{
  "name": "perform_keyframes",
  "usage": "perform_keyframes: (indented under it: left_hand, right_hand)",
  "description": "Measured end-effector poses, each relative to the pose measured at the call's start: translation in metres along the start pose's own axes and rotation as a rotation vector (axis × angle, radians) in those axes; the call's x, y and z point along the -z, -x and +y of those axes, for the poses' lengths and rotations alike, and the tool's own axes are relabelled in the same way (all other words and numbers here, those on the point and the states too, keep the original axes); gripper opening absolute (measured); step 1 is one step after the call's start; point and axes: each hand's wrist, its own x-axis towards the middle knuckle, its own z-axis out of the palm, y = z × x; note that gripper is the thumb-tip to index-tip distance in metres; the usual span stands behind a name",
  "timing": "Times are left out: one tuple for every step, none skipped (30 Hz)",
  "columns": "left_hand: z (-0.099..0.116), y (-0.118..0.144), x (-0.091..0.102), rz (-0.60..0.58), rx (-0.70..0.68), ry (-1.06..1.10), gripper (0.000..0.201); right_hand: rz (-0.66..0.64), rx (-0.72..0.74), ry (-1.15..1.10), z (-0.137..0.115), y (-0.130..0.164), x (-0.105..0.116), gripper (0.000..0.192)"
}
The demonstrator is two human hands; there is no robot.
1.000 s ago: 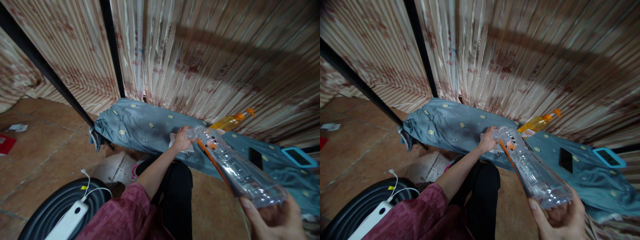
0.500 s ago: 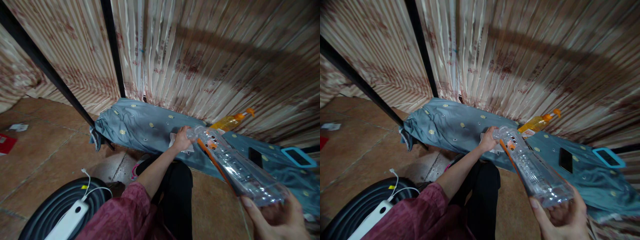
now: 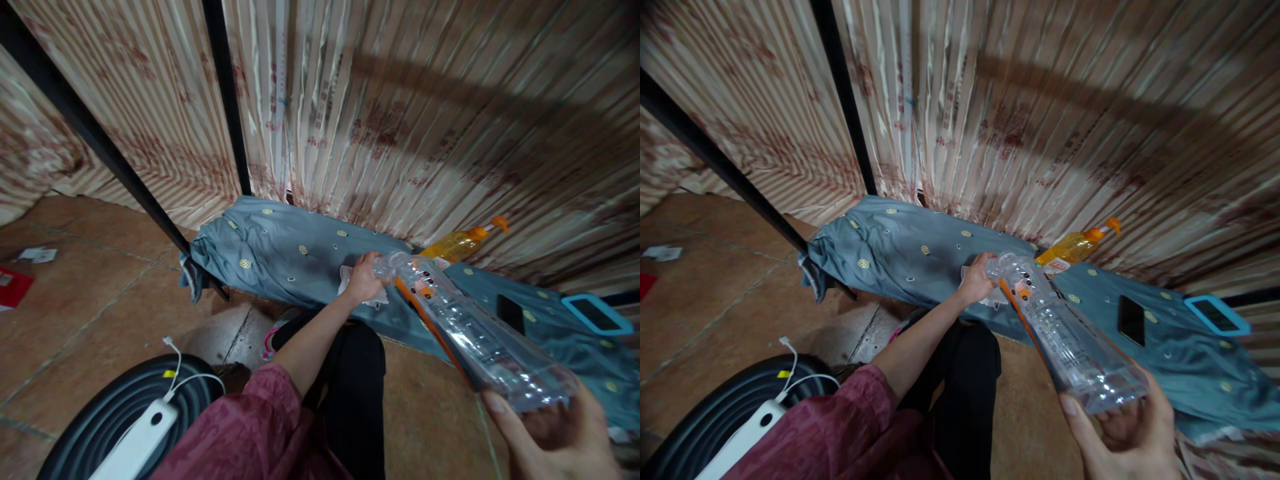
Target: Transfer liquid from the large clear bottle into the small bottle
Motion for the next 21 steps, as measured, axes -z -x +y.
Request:
perform_keyframes:
  left_hand:
    - [0.0,0.0,0.0,0.0,0.001,0.003,0.06]
    - [0.0,0.0,0.0,0.001,0.001,0.009,0.06]
    - [-0.001,0.0,0.0,0.003,0.0,0.016,0.061]
    - [-0.001,0.0,0.0,0.004,-0.002,0.019,0.061]
    - [-0.002,0.0,0.0,0.006,-0.004,0.02,0.06]
    - [-0.002,0.0,0.0,0.007,-0.007,0.015,0.06]
    - [-0.002,0.0,0.0,0.006,-0.01,0.008,0.06]
    - [-0.003,0.0,0.0,0.006,-0.013,0.001,0.06]
    - [-0.003,0.0,-0.001,0.004,-0.016,-0.005,0.059]
    - [-0.003,-0.001,-0.001,0.004,-0.018,-0.008,0.059]
    - [-0.004,-0.001,-0.001,0.005,-0.018,-0.009,0.058]
    - [-0.004,-0.001,-0.002,0.005,-0.017,-0.011,0.056]
    - [-0.004,-0.001,-0.002,0.005,-0.016,-0.013,0.055]
    - [-0.004,-0.001,-0.003,0.006,-0.017,-0.017,0.054]
    - [-0.005,-0.001,-0.003,0.008,-0.018,-0.02,0.054]
    - [-0.005,-0.001,-0.003,0.01,-0.021,-0.023,0.055]
    - [-0.005,-0.001,-0.004,0.01,-0.024,-0.025,0.056]
    - [-0.005,-0.001,-0.004,0.011,-0.025,-0.028,0.057]
    - [-0.005,-0.001,-0.004,0.011,-0.025,-0.03,0.058]
    - [-0.005,-0.001,-0.003,0.009,-0.024,-0.032,0.058]
    - [-0.004,-0.001,-0.003,0.008,-0.023,-0.033,0.059]
  right_hand:
    - [0.014,-0.003,0.008,0.001,0.0,0.001,0.103]
    - [0.022,-0.008,0.012,0.002,0.0,0.002,0.103]
    - [0.021,-0.014,0.009,0.001,0.0,0.002,0.103]
    - [0.006,-0.023,0.003,0.001,0.0,0.003,0.103]
    - [-0.011,-0.03,-0.004,0.0,0.0,0.003,0.103]
    - [-0.023,-0.033,-0.009,-0.002,0.0,0.002,0.102]
    - [-0.023,-0.03,-0.011,-0.004,-0.001,0.002,0.102]
    - [-0.017,-0.022,-0.008,-0.006,-0.001,0.001,0.1]
    - [-0.007,-0.011,-0.003,-0.009,0.0,0.0,0.098]
    - [0.003,0.0,-0.001,-0.013,0.0,-0.001,0.096]
    - [0.014,0.011,-0.009,-0.016,0.0,-0.003,0.093]
    - [0.018,0.02,-0.023,-0.019,0.001,-0.004,0.09]
    - [0.021,0.029,-0.041,-0.021,0.001,-0.006,0.087]
    - [0.023,0.037,-0.061,-0.022,0.001,-0.007,0.086]
    - [0.03,0.049,-0.077,-0.022,0.001,-0.007,0.085]
    - [0.028,0.056,-0.079,-0.02,0.001,-0.007,0.086]
    - [0.017,0.058,-0.064,-0.017,0.0,-0.005,0.088]
    - [0.012,0.06,-0.038,-0.012,-0.001,-0.004,0.091]
    - [0.0,0.056,0.001,-0.007,-0.002,-0.001,0.094]
    - [0.001,0.057,0.04,-0.002,-0.003,0.001,0.096]
    - [0.01,0.063,0.074,0.003,-0.004,0.003,0.097]
